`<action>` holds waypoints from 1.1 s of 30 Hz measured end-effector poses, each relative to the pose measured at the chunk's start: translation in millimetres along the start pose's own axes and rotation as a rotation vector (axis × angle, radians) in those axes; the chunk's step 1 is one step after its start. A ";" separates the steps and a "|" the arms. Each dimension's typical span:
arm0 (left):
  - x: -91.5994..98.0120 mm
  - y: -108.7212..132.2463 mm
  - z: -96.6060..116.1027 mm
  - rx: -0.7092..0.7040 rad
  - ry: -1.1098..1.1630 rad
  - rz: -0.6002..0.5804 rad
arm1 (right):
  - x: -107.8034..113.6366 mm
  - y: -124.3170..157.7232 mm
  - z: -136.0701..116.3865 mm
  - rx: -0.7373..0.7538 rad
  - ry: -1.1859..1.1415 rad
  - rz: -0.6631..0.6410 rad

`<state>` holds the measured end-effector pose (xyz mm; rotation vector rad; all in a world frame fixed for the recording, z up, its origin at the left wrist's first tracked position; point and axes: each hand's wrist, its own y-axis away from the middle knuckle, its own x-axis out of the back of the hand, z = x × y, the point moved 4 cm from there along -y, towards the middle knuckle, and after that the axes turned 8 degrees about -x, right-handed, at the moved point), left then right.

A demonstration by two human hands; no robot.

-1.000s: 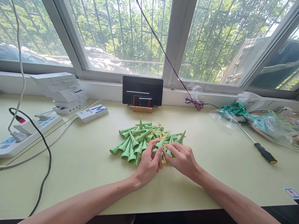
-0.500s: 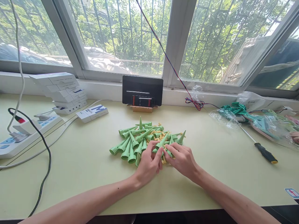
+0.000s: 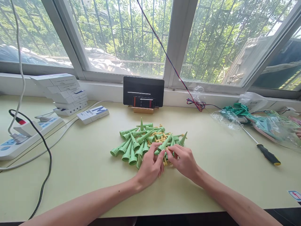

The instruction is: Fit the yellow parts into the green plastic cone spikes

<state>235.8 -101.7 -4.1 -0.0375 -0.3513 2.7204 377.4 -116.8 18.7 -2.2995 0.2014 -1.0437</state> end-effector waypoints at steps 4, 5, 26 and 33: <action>-0.5 0.2 -0.8 -0.006 -0.023 -0.020 | -0.9 -0.3 2.4 -0.047 -0.046 -0.011; -0.5 0.3 -1.1 -0.007 -0.029 -0.028 | -1.0 -0.3 2.9 -0.054 -0.048 -0.008; 0.3 0.9 -9.3 0.005 -0.025 -0.070 | -6.5 -2.3 13.3 -0.448 -0.472 -0.172; -2.2 2.9 0.5 0.008 -0.067 -0.119 | -3.8 -3.0 10.9 -0.409 -0.483 -0.171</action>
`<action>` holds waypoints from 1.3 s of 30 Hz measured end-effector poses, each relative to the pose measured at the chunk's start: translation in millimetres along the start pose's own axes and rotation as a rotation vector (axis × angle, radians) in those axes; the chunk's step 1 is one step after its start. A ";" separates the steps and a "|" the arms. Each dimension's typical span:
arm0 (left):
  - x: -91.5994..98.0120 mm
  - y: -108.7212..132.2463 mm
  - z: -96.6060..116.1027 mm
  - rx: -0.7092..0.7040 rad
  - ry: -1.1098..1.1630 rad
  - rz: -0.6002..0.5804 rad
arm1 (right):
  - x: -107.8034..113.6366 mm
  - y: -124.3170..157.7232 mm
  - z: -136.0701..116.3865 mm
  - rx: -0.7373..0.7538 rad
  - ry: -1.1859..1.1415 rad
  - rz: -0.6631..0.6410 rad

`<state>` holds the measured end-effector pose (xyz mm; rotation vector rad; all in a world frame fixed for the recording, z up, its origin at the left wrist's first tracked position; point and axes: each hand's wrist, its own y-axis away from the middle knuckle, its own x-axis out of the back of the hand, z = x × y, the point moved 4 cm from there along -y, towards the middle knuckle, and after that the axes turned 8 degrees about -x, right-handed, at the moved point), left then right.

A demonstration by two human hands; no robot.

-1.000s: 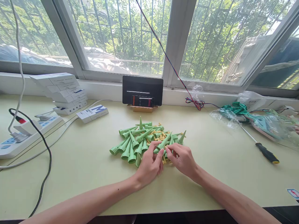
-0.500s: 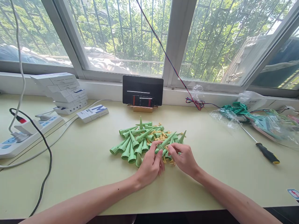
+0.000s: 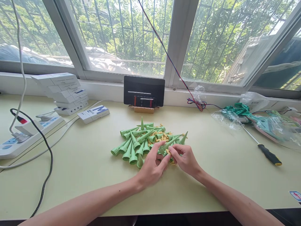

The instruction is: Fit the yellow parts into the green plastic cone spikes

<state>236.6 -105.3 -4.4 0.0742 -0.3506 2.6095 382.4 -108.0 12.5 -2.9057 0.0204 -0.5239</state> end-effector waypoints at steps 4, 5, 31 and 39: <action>0.1 -0.8 4.8 -0.060 -0.074 0.022 | -1.3 0.9 -1.2 0.021 -0.019 -0.040; 0.2 -1.4 5.0 -0.074 -0.085 0.029 | -1.6 0.9 -1.5 0.027 -0.023 -0.049; 0.5 -2.2 5.9 -0.068 -0.124 0.010 | 1.7 7.0 -15.1 0.373 0.235 -0.007; 1.5 -2.2 4.5 -0.049 -0.142 0.022 | 0.8 6.4 -15.7 0.370 0.219 0.005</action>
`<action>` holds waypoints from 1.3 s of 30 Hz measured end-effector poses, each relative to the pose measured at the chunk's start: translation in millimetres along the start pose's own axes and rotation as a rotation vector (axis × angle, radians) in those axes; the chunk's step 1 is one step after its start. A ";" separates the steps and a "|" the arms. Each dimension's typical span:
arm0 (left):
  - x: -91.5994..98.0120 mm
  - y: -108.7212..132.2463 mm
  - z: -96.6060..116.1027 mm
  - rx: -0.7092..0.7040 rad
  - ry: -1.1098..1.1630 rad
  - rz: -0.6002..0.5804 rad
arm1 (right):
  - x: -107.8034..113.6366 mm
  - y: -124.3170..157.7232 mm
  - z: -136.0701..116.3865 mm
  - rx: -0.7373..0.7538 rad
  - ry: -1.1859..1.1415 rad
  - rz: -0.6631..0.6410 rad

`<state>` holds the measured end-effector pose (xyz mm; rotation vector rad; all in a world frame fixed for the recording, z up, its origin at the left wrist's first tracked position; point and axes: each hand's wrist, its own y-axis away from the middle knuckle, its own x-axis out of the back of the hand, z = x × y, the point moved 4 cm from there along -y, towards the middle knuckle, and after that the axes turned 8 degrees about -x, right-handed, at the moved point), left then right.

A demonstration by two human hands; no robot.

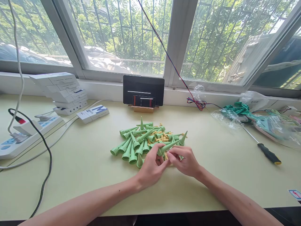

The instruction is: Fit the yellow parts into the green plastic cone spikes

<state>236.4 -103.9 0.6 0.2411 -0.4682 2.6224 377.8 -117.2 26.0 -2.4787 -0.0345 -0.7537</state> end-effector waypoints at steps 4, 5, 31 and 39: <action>0.3 -0.5 0.4 -0.023 0.015 0.006 | -1.2 -0.5 0.5 -0.045 0.001 -0.014; 0.3 -0.6 0.1 -0.023 0.019 0.008 | -1.7 -0.6 0.9 -0.058 0.003 -0.015; 1.5 -0.3 0.3 -0.079 -0.005 0.096 | -9.0 1.4 6.6 -0.243 -0.199 -0.066; 1.8 0.1 -0.1 -0.094 -0.039 0.125 | -12.5 1.4 9.2 -0.353 -0.414 -0.168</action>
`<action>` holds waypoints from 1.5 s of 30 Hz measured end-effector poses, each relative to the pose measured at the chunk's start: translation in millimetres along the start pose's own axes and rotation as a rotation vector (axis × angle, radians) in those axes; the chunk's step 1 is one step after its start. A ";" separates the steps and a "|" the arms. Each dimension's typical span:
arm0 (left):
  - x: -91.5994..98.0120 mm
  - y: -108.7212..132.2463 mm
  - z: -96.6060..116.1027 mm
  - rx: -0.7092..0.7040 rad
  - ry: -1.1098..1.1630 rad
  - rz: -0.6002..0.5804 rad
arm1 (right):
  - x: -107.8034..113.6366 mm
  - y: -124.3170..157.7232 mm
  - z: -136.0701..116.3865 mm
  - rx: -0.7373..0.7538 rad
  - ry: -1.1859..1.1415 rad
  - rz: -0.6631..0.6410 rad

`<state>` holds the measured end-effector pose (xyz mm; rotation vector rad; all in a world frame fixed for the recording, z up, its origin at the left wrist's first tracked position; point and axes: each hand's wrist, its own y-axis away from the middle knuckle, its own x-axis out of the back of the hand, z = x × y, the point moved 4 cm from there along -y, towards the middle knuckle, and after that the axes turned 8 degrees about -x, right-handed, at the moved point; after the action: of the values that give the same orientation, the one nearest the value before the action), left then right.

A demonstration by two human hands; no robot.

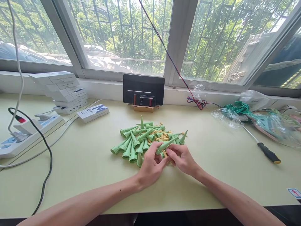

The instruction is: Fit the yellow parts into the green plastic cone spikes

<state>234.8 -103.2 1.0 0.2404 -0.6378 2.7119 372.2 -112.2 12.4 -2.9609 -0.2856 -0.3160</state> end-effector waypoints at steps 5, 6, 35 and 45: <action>0.1 0.1 0.1 -0.006 -0.009 0.012 | -0.9 -1.1 2.7 -0.061 -0.082 -0.053; 0.3 0.2 0.3 -0.008 -0.010 0.017 | -0.9 -1.2 3.0 -0.069 -0.085 -0.056; 2.1 3.3 0.3 -0.088 -0.117 0.087 | 2.7 7.5 -10.4 0.328 0.455 0.260; -0.6 5.0 -2.6 -0.149 -0.232 0.040 | -1.1 9.7 -11.2 0.358 0.567 0.305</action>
<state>233.3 -106.4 -3.5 0.5148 -0.9143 2.6795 370.9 -123.6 21.7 -2.3882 0.1623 -0.9197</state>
